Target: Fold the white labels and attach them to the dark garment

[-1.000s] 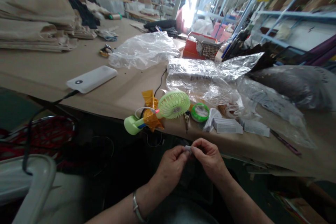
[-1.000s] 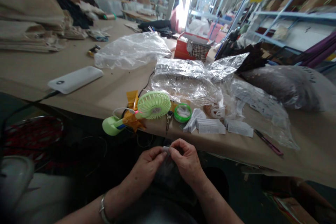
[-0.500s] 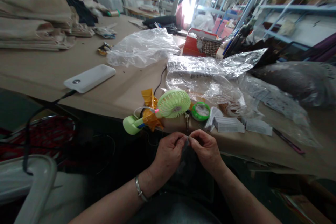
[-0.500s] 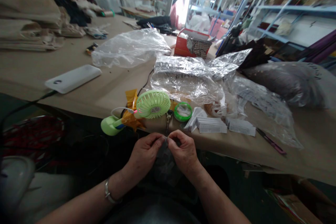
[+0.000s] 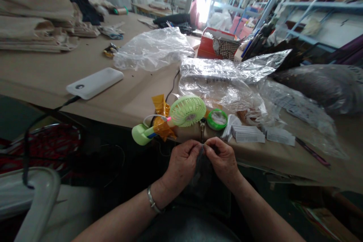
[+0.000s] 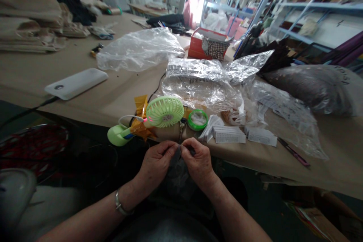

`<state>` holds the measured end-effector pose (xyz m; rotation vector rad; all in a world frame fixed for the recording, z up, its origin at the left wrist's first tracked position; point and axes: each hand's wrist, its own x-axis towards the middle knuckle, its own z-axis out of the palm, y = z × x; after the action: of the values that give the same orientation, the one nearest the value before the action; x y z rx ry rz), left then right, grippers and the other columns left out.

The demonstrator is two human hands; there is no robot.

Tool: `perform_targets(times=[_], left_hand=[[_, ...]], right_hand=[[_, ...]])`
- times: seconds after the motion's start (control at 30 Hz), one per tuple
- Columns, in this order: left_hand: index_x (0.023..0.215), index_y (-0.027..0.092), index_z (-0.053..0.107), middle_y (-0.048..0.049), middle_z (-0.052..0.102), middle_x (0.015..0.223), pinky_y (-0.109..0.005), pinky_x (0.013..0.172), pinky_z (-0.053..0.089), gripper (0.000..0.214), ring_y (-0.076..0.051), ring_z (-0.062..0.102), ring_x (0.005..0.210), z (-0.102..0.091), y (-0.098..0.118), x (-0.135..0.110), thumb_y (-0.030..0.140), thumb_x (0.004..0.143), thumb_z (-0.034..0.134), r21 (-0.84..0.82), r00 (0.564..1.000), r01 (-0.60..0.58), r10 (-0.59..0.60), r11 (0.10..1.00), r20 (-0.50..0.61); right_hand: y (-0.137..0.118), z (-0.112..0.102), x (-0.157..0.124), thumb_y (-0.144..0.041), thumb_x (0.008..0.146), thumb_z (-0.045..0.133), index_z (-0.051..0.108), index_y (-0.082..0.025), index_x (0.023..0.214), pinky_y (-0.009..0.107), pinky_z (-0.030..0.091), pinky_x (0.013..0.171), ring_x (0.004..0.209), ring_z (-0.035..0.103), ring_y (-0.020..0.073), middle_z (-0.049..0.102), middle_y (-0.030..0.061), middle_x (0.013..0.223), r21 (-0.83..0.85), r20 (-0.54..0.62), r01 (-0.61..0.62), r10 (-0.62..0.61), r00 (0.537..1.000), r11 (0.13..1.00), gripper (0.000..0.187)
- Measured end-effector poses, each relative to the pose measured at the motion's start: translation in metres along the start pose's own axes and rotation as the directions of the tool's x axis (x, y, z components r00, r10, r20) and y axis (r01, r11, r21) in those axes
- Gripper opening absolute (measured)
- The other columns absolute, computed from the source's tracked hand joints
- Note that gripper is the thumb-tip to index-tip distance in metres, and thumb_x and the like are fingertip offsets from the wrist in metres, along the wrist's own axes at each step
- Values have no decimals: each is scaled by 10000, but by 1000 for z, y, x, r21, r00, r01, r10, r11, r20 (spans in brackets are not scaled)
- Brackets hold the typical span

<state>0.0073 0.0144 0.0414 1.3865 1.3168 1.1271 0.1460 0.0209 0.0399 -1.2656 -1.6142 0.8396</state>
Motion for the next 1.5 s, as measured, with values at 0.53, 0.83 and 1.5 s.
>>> perform_targets(times=[0.53, 0.83, 1.5], left_hand=[[682, 163, 642, 32, 612, 612, -180, 580, 403, 186, -98, 543, 596, 1, 0, 6, 202, 805, 508, 16, 1000, -28, 28, 999, -13], [675, 172, 657, 21, 630, 614, -204, 582, 421, 198, -125, 565, 607, -3, 1, -9, 242, 795, 516, -7, 997, 72, -72, 997, 29], [810, 195, 709, -47, 733, 861, -319, 808, 471, 182, -227, 657, 853, 1, -39, -24, 277, 739, 563, 100, 956, 270, -279, 958, 92]], right_hand=[[5, 1, 2, -229, 815, 531, 577, -170, 739, 198, 414, 569, 586, 491, 103, 535, -27, 628, 29, -11, 10, -10, 1000, 1000, 107], [-10, -14, -17, -236, 854, 557, 610, -184, 844, 210, 455, 587, 617, 578, 116, 617, -11, 690, -80, 79, 68, -62, 995, 994, 75], [7, -73, 23, -234, 888, 497, 603, -201, 840, 424, 419, 960, 1082, 514, 230, 608, 72, 1019, -571, -131, 321, -471, 873, 755, 121]])
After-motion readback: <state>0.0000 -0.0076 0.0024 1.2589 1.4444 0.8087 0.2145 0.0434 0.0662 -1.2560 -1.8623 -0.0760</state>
